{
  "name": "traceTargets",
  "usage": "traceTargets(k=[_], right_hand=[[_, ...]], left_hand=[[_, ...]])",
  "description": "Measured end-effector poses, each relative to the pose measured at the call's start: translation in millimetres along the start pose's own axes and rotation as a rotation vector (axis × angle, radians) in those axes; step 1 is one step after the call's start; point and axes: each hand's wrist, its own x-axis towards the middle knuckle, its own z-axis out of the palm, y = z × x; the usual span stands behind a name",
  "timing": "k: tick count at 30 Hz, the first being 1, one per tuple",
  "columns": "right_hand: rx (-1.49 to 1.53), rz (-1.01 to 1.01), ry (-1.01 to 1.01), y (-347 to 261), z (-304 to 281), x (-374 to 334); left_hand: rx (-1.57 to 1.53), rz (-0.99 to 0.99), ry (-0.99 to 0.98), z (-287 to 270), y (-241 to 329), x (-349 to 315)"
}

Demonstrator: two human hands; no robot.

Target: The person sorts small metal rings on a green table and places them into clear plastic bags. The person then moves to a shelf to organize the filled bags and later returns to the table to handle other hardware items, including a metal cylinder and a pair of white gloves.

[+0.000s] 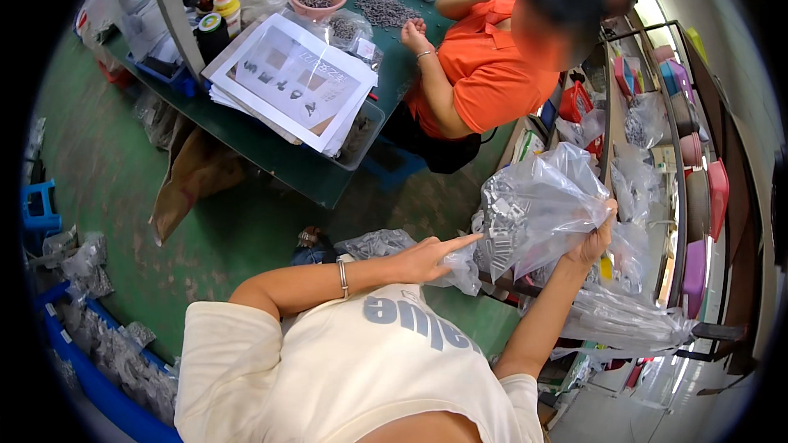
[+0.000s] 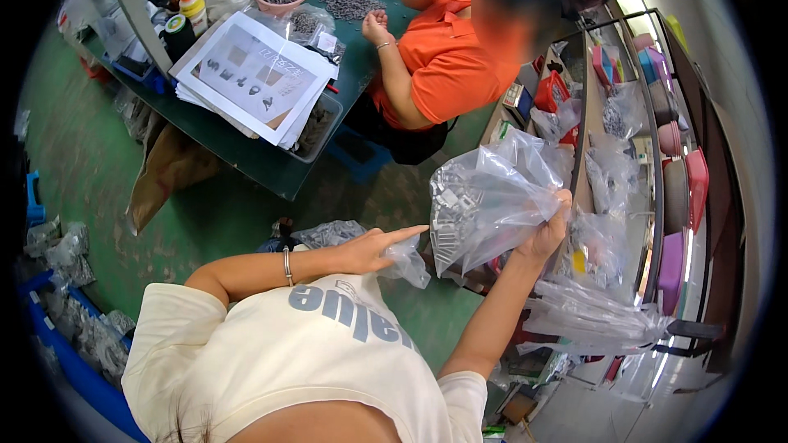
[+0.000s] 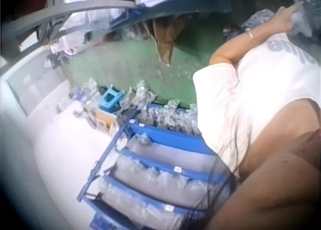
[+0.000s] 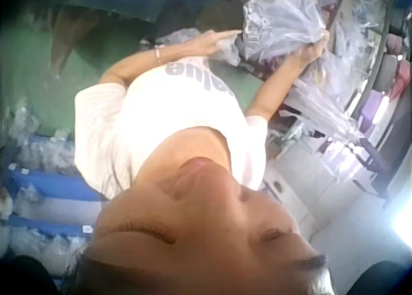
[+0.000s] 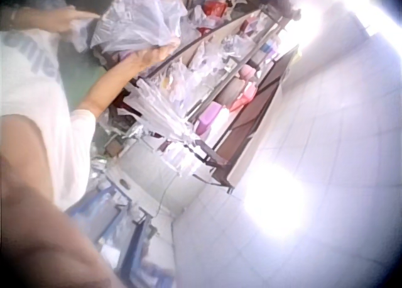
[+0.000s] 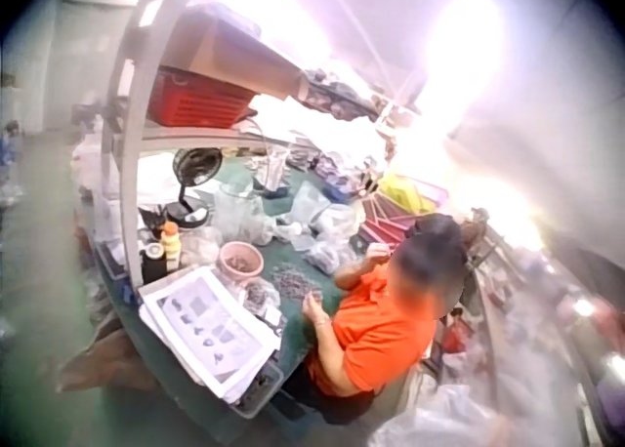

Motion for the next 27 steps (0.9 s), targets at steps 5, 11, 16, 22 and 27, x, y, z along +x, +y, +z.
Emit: traceTargets(k=[5, 11, 16, 22, 27], right_hand=[[-0.274, 0.015, -0.012, -3, 9, -6], [-0.351, 0.092, 0.155, 15, -1, -17], [-0.579, 0.148, 0.014, 19, -2, -33], [-0.786, 0.108, -0.443, 30, 32, -40], [-0.704, 0.163, -0.802, 47, 62, -50]], left_hand=[[0.035, 0.091, -0.004, 2, -21, -6], [0.130, 0.043, 0.017, 2, -23, -23], [0.022, -0.079, 0.073, -18, -5, -39], [-0.053, 0.156, 0.265, -32, 19, -35], [0.174, 0.407, 0.206, -42, 26, -27]])
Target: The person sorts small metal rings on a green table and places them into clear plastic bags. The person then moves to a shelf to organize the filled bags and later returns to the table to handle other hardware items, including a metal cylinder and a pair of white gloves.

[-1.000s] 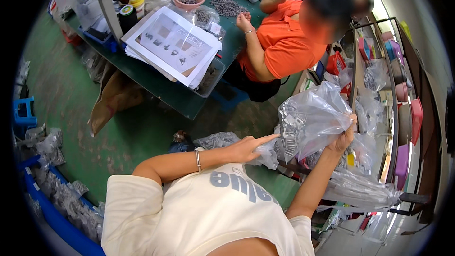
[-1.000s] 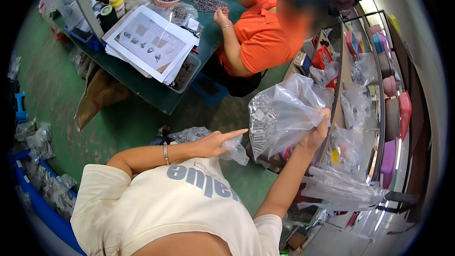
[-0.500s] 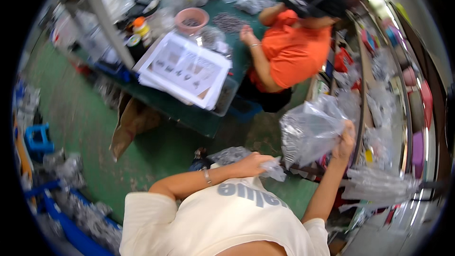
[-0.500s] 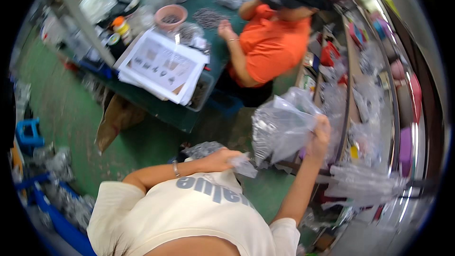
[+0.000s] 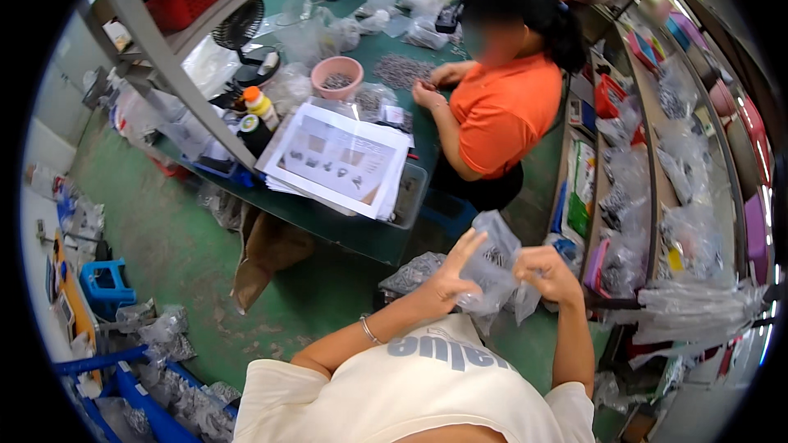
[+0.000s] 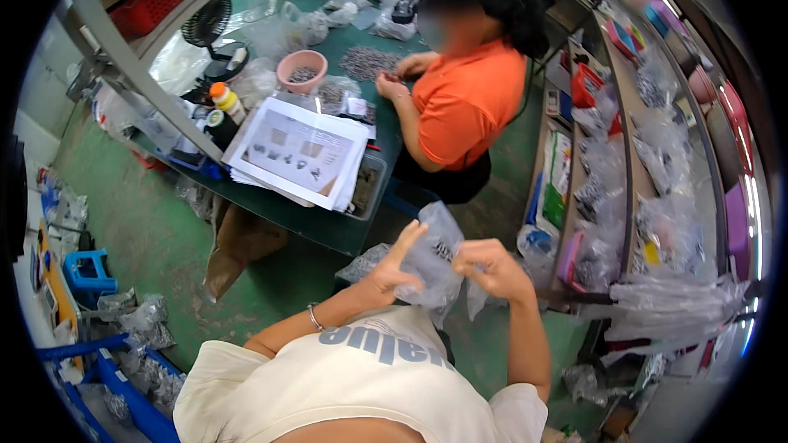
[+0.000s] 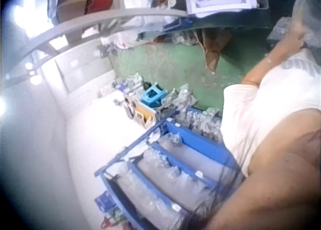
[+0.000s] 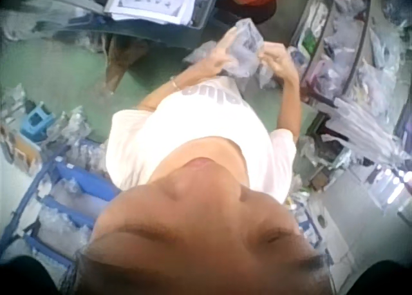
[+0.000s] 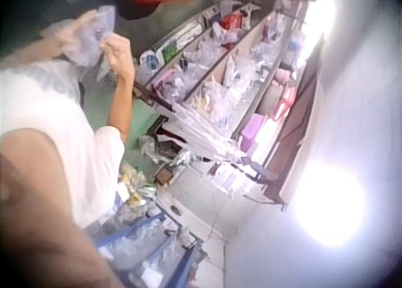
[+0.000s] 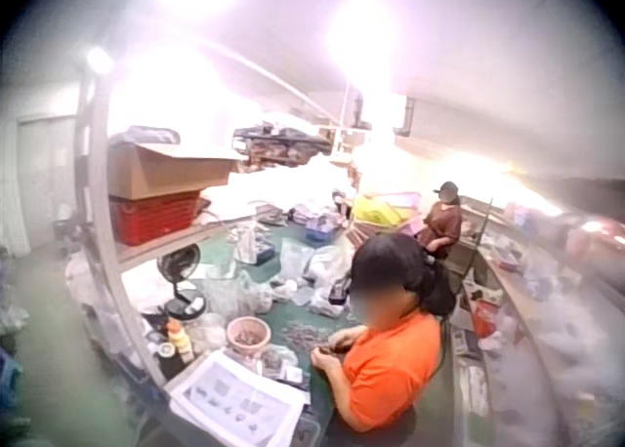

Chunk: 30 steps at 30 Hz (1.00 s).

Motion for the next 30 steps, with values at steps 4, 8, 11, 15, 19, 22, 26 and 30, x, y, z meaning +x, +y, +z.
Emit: traceTargets(k=[4, 8, 11, 15, 19, 22, 26, 30], right_hand=[[0.029, -0.043, -0.231, -5, 19, 34], [0.067, -0.092, -0.342, -4, 41, 55], [0.107, -0.105, -0.407, -4, 52, 77], [0.249, -0.150, -0.535, 0, 64, 102], [0.403, -0.069, -0.667, 6, 77, 121], [0.476, -0.002, -0.641, 1, 80, 146], [0.503, 0.163, -0.017, 13, 77, 209], [0.398, 0.010, 0.253, 18, 92, 304]], left_hand=[[0.180, -0.100, 0.032, -9, -12, -22], [0.234, -0.223, 0.081, -15, -13, -44], [0.224, -0.211, 0.334, -20, -4, -57], [0.099, -0.371, 0.494, -31, 23, -66], [0.070, -0.379, 0.567, -43, 38, -82], [-0.039, -0.439, 0.678, -43, 44, -107], [-0.021, -0.471, 0.816, -38, 60, -124], [0.007, -0.506, 0.891, -33, 64, -141]])
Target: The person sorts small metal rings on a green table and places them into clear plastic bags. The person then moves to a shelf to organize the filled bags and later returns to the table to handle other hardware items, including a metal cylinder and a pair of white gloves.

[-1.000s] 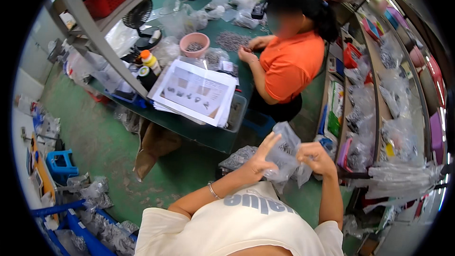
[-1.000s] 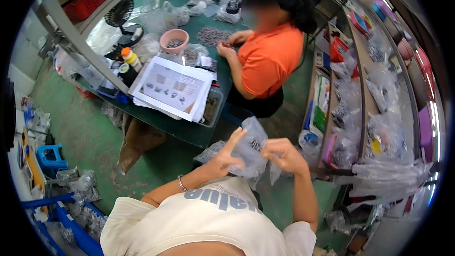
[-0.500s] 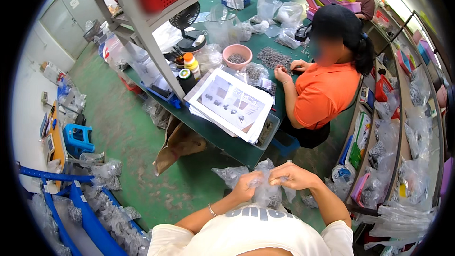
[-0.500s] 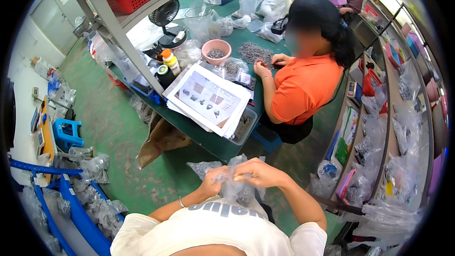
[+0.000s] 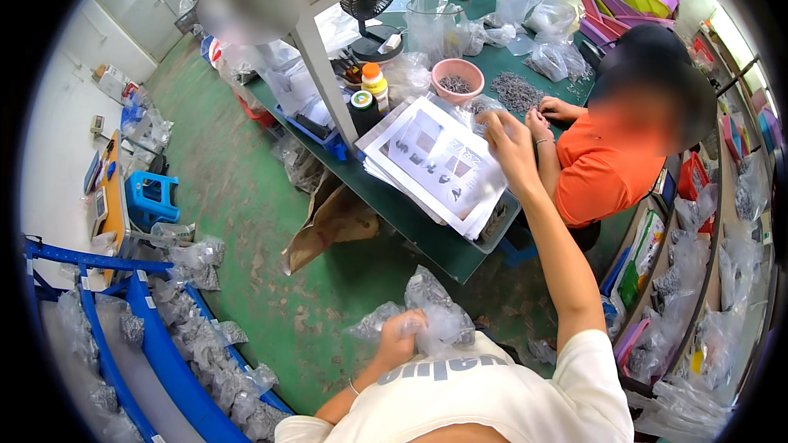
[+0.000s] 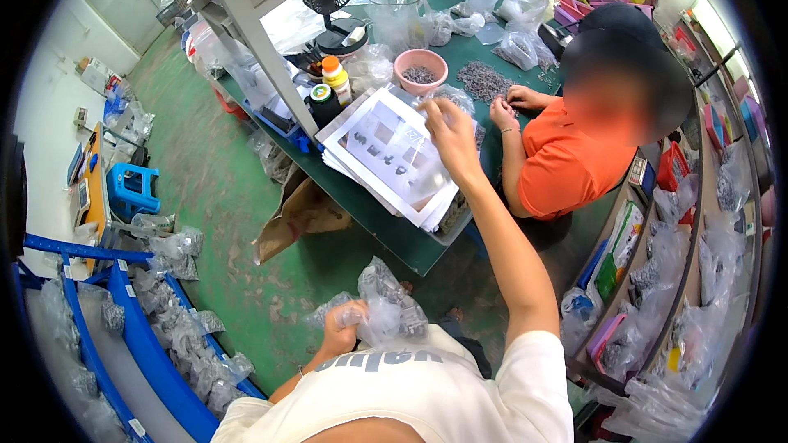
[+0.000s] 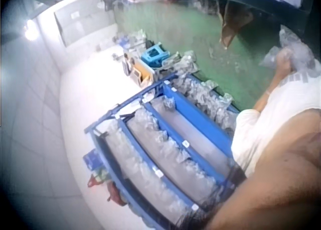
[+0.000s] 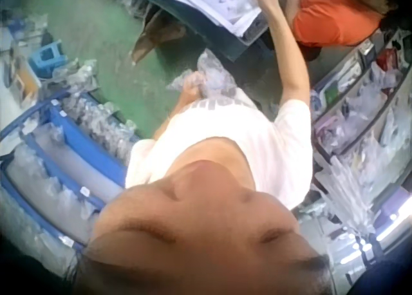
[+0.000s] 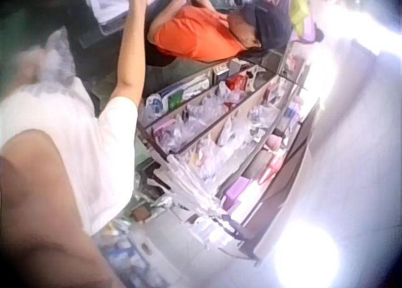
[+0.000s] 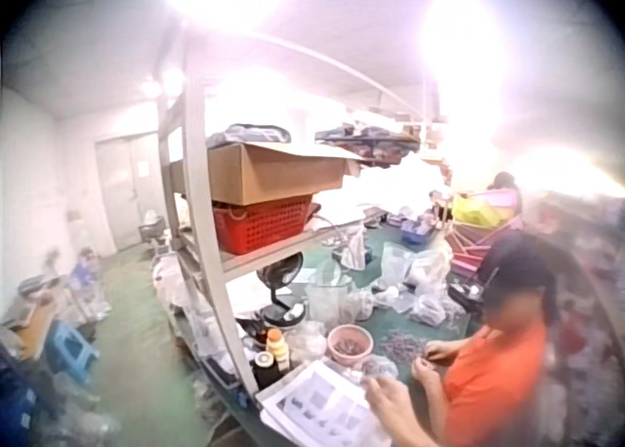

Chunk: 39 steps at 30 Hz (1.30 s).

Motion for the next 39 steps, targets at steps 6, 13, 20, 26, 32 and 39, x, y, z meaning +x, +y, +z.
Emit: traceTargets(k=[6, 13, 20, 26, 32, 39], right_hand=[[-0.317, -0.173, 0.254, 71, 57, 93], [-0.153, 0.021, 0.353, 134, 66, 128], [-0.180, 0.413, -0.038, 193, 23, 80], [-0.616, 0.432, 0.056, 184, 25, 72], [-0.414, -0.060, 0.037, 138, 21, -61], [-0.151, 0.309, -0.741, 103, -64, -255]], left_hand=[[-0.038, -0.059, 0.100, -8, 0, -17], [0.023, -0.045, 0.156, -19, -14, -31], [0.014, -0.092, 0.155, -19, -11, -24], [0.122, -0.088, 0.105, -21, -14, -26], [0.130, -0.068, 0.004, -10, -13, -9], [0.088, -0.122, -0.226, 25, -21, 12]])
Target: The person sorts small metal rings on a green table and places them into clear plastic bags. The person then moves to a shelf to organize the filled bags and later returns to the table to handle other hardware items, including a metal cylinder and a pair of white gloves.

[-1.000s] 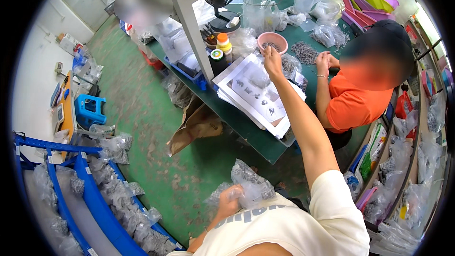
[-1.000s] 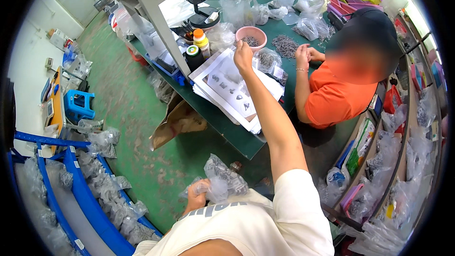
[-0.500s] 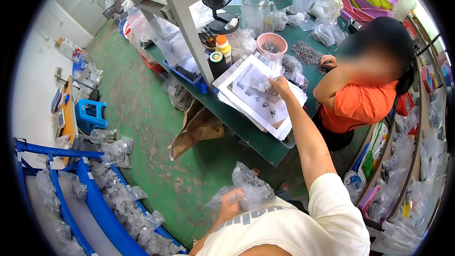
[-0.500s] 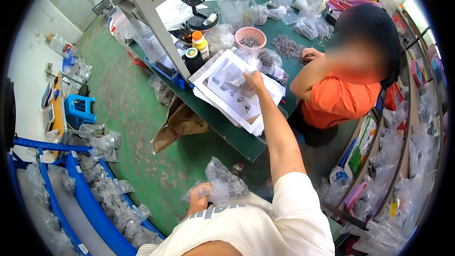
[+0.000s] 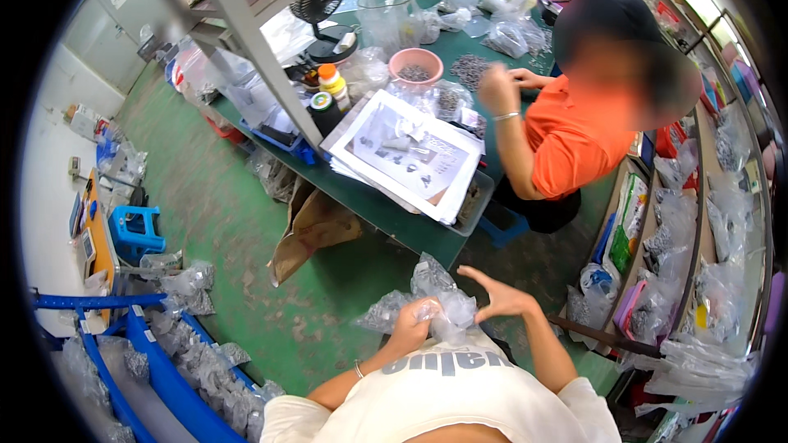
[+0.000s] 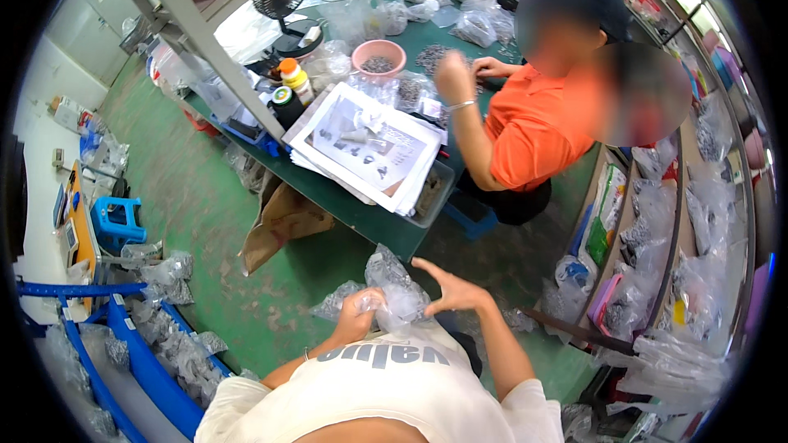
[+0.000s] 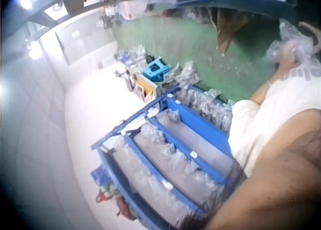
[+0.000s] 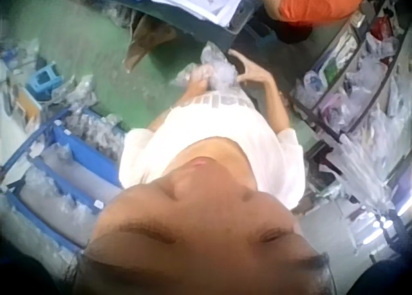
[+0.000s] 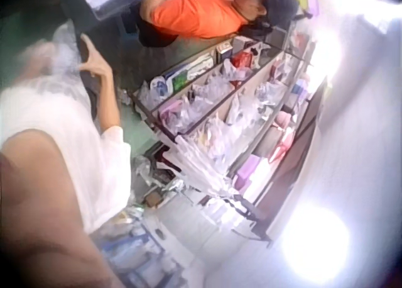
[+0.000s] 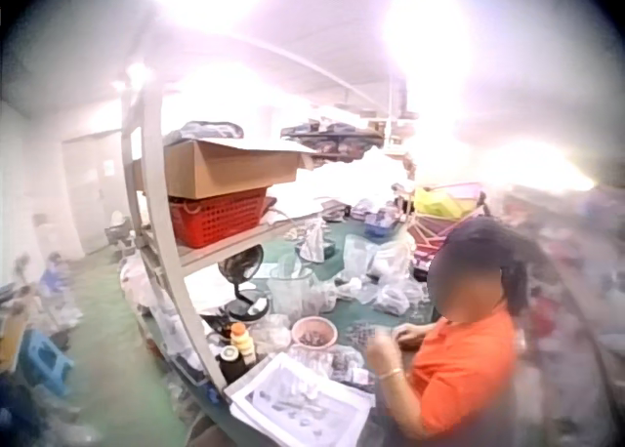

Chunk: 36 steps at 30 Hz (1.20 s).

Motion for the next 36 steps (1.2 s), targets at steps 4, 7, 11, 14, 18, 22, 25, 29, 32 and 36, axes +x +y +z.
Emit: traceTargets(k=[4, 7, 11, 14, 18, 22, 25, 29, 32, 36], right_hand=[[-0.311, 0.027, 0.372, -15, 33, -47], [0.065, -0.139, 0.736, 7, 56, -75], [-0.244, -0.173, 1.109, 24, 44, -140], [0.112, -0.030, 1.484, 40, 47, -183], [0.198, 0.066, 1.750, 47, 9, -264], [0.240, -0.004, 1.942, 68, -35, -340], [0.388, -0.192, 2.040, 74, -78, -386], [0.515, -0.361, 2.108, 86, -135, -438], [0.549, -0.368, 2.231, 83, -181, -462], [0.396, -0.620, 2.253, 83, -246, -499]], left_hand=[[-0.040, 0.018, -0.191, 43, 6, 17], [-0.055, 0.054, -0.416, 90, 15, 32], [-0.043, 0.121, -0.673, 162, 24, 54], [-0.029, 0.221, -0.717, 222, 21, 70], [-0.213, 0.175, -0.766, 304, 24, 89], [-0.326, 0.231, -0.757, 358, 6, 107], [-0.327, 0.258, -0.806, 405, 3, 115], [-0.406, 0.119, -0.723, 470, 15, 137], [-0.466, 0.048, -0.688, 513, 20, 173], [-0.453, -0.038, -0.707, 567, 24, 227]])
